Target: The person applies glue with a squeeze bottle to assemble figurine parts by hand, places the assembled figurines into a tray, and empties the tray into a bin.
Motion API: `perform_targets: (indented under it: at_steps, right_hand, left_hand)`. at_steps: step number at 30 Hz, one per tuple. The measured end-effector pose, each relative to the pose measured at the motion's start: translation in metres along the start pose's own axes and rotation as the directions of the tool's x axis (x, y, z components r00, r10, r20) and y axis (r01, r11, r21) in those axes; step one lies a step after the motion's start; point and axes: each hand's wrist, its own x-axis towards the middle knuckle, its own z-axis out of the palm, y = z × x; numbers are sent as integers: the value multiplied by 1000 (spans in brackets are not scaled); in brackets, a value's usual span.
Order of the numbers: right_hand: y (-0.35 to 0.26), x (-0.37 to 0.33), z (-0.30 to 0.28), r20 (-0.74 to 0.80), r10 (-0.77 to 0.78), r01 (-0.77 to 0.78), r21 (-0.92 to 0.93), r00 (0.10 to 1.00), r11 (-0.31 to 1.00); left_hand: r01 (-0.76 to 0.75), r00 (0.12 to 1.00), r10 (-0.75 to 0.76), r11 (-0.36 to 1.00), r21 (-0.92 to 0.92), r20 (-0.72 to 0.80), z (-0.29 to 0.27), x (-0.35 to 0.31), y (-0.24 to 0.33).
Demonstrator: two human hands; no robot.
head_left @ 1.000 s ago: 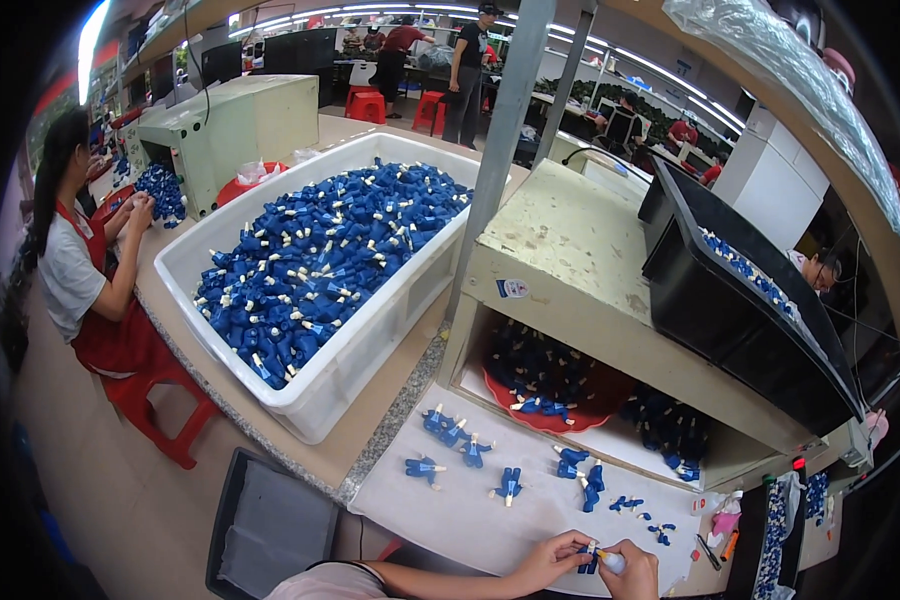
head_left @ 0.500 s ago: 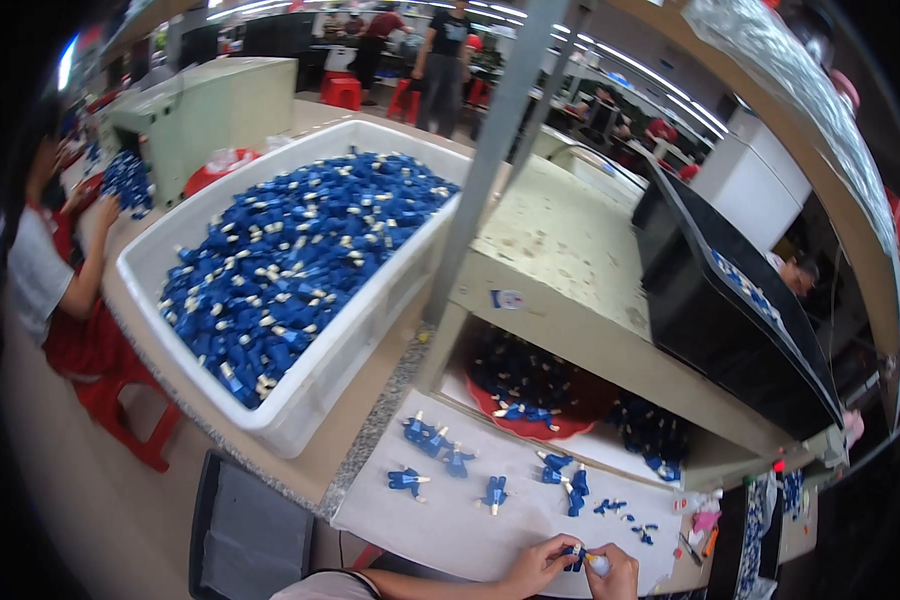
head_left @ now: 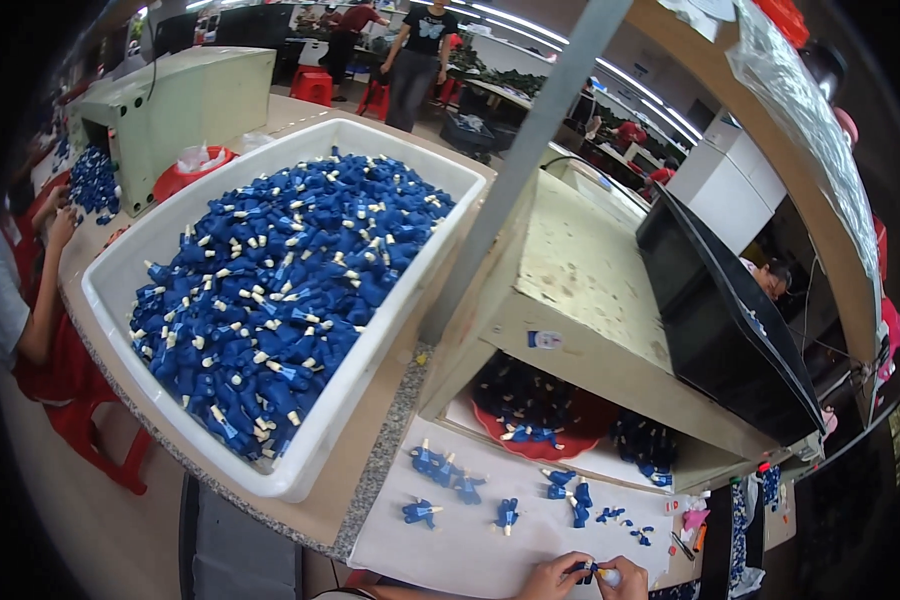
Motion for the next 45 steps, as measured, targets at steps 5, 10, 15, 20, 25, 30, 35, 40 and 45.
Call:
perform_targets:
  at_steps: [5,10,15,20,25,30,35,40,45]
  right_hand:
    - [1,-1,5,-21,35,-36,-14,999,999]
    - [-7,3,5,-18,56,-57,-43,998,997]
    - [-12,8,2,3,9,-9,-42,1000,999]
    - [-8,2,4,-51,-38,35,-70,998,997]
    - [-7,2,5,-52,-58,56,-26,997,998]
    - [-11,1,4,-55,-12,12,-3,998,1000]
    - [-14,3,4,-46,-12,13,4,999,1000]
    - [-14,3,2,-29,28,-29,-37,999,999]
    - [14,11,9,-7,1,-2,-100,1000,995]
  left_hand:
    - [-114,991,117,992,46,-65,2,2,-13]
    - [-100,992,99,995,-14,-78,0,5,-12]
    - [-45,999,42,986,-159,-23,-3,5,-7]
    - [-45,999,42,988,-147,-24,-3,3,-4]
    - [-50,998,43,990,-136,-51,-1,2,-1]
    - [-17,999,11,980,-200,-32,0,1,-1]
    - [-38,997,29,991,-131,-66,1,1,-14]
    - [-64,994,60,997,-40,-90,1,5,-17]
    - [2,999,-5,997,-80,-36,-5,10,-18]
